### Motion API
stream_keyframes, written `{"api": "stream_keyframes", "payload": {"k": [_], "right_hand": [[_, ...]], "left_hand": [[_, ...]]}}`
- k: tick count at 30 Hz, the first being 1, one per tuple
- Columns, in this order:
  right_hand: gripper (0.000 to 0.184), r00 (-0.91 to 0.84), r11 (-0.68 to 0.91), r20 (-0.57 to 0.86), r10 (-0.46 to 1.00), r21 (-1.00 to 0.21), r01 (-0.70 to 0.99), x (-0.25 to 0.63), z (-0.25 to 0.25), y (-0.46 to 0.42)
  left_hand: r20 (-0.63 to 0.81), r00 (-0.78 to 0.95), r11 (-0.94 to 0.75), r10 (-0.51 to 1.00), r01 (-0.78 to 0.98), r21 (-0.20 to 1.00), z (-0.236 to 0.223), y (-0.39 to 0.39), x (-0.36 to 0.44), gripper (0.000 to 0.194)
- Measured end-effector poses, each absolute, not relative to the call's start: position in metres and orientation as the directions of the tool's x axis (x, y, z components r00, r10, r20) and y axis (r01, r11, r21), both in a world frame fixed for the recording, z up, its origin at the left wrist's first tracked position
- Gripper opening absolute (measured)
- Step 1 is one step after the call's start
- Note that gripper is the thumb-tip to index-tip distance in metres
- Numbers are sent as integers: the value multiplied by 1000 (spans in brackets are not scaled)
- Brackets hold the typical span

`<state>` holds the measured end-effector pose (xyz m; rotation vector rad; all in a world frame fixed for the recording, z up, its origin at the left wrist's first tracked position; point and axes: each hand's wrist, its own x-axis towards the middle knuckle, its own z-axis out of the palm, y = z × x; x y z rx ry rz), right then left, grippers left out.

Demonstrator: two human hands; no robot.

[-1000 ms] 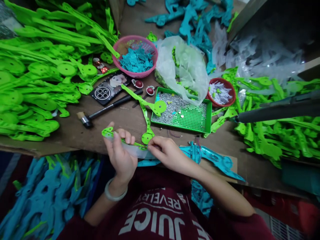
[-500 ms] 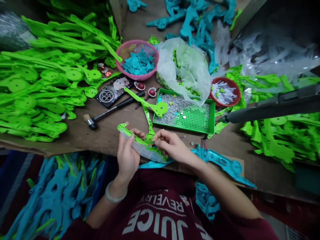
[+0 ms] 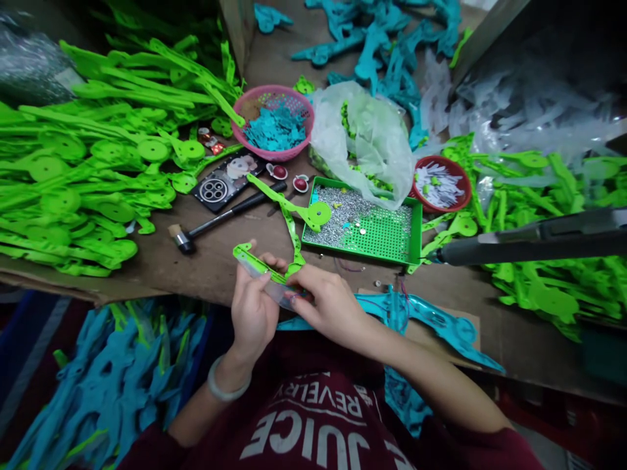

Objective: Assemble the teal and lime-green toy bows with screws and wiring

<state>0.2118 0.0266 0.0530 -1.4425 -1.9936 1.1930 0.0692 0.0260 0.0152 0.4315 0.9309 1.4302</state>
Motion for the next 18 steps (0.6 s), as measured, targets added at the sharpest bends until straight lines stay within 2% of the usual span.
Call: {"api": "stream_keyframes", "payload": {"k": [7,9,12,18], "right_hand": [[9,-394,165,-88,915,-809,564,208,43,25],[7,-404,169,-93,910,-806,567,208,43,25],[18,-404,155,-102,909,-817,556,208,45,24],[11,-409,122,-142,902,-824,554,208,46,26]], "left_hand": [[-220,-85,118,972,-631,766,11,21,66,60],[-216,-89,117,972,-615,780,11,21,66,61],[-233,-85,134,969,-612,780,11,21,67,64],[-239,-70,146,968,-622,769,13,23,68,66]]}}
